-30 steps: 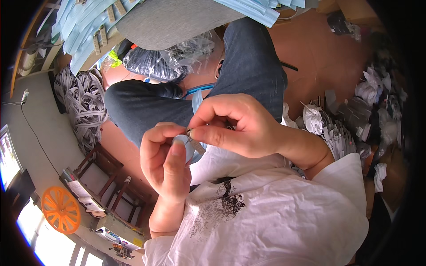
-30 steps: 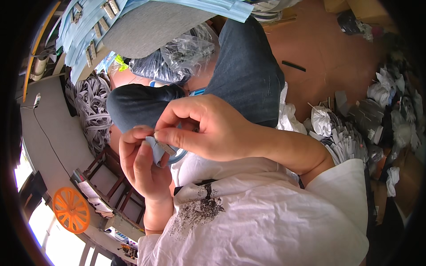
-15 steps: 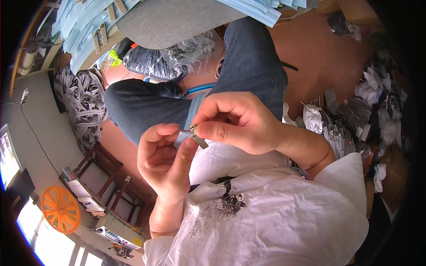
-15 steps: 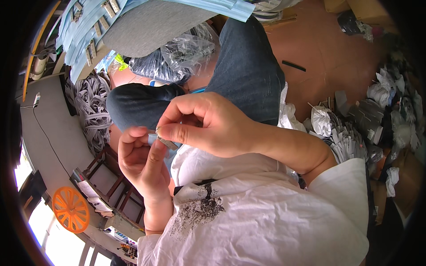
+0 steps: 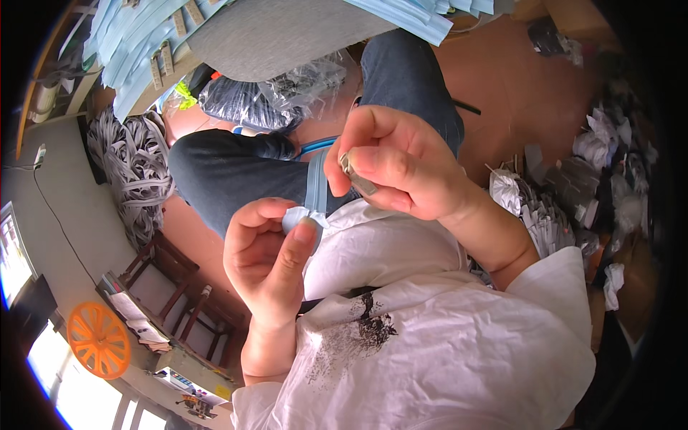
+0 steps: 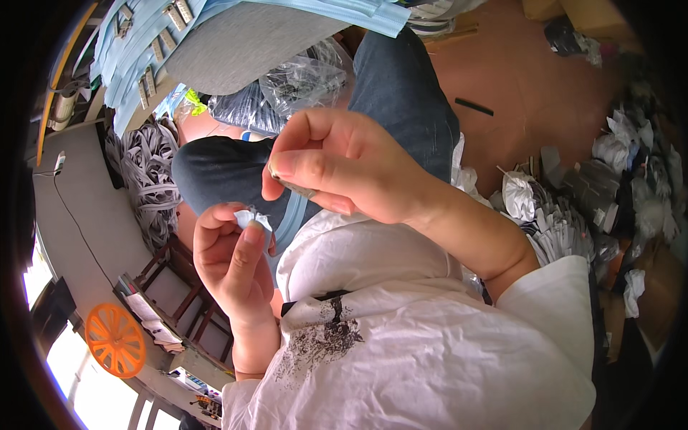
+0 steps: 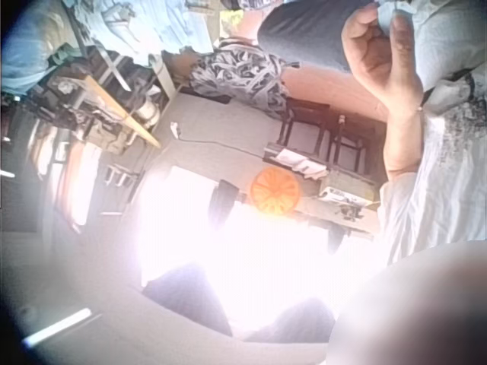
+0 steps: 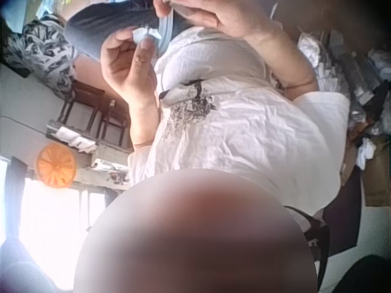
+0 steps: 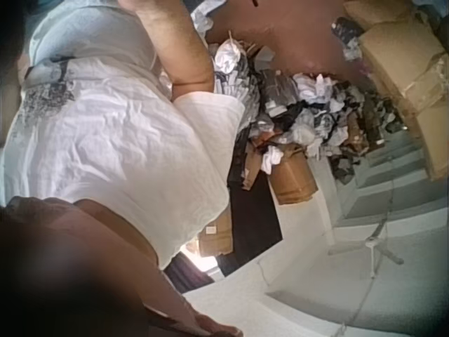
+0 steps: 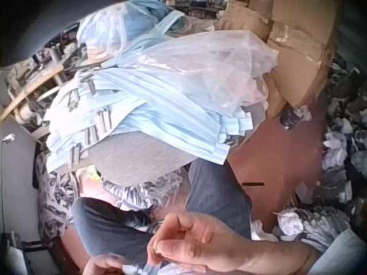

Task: Manual assembly of zipper sliders onto zipper tape lengths in a workshop environment.

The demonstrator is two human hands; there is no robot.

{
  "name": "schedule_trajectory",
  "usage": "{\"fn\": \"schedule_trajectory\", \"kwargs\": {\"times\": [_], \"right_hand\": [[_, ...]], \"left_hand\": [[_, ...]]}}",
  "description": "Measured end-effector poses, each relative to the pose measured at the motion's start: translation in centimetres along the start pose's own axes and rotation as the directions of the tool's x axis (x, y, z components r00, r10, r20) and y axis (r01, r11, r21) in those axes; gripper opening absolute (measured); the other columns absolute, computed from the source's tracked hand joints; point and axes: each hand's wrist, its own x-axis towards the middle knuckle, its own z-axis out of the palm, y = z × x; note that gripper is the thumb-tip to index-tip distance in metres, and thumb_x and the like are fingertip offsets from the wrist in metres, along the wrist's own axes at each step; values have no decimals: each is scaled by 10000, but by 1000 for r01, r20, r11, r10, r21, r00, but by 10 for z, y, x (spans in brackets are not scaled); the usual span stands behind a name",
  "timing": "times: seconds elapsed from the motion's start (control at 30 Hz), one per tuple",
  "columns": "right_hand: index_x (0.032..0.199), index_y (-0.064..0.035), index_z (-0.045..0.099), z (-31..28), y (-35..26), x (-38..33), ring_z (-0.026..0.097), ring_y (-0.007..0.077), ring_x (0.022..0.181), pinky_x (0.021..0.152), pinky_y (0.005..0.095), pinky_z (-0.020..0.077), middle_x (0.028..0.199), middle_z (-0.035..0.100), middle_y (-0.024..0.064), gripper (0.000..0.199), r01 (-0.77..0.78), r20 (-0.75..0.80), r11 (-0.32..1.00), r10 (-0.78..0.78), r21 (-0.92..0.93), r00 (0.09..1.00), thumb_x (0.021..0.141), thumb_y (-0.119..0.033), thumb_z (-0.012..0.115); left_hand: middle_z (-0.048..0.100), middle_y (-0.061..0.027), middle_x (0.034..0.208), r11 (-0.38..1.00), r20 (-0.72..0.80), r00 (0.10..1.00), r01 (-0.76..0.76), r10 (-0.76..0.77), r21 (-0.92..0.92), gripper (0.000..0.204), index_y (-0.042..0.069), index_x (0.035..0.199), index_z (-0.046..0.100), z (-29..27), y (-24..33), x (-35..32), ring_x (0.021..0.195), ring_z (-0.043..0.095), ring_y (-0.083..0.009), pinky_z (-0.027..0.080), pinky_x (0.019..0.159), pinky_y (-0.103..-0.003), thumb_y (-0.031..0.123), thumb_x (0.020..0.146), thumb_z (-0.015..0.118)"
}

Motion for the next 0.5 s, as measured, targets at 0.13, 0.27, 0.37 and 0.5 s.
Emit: {"fn": "schedule_trajectory", "kwargs": {"times": [0.13, 0.27, 0.37, 0.5], "right_hand": [[982, -29, 570, 2, 0, -2, 421, 16, 493, 444, 179, 336, 923, 675, 114, 138, -75, -7, 996, 75, -53, 997, 960, -163, 590], [1004, -37, 562, 1, 9, -2, 412, 14, 485, 428, 169, 328, 916, 659, 103, 114, -56, -3, 996, 56, -67, 998, 948, -134, 584], [1006, -44, 555, 0, 9, -2, 405, 8, 474, 415, 156, 319, 919, 652, 102, 95, -47, 26, 996, 49, -80, 998, 939, -107, 576], [1011, -34, 597, 1, 3, -3, 418, 6, 479, 424, 162, 334, 888, 678, 80, 115, -106, -8, 989, 106, -99, 994, 940, -123, 614]], "left_hand": [[632, -97, 1042, 999, 0, 1000, -21, 21, 49, 307, -47, 1138, 549, -1, -1, 0, 880, 604, -107, 481, 788, -216, -93, 862, 674], [639, -111, 1069, 999, 4, 999, -36, 36, 26, 316, -53, 1142, 556, -4, -3, 0, 914, 609, -115, 481, 821, -224, -101, 855, 678], [641, -114, 1081, 995, -10, 1000, -22, 23, 97, 327, -58, 1152, 565, -7, -4, 1, 931, 613, -120, 479, 834, -221, -107, 850, 680], [640, -117, 1093, 998, 3, 1000, 0, 0, 67, 328, -63, 1157, 573, -6, -3, 1, 949, 613, -125, 478, 843, -226, -104, 850, 683]]}}
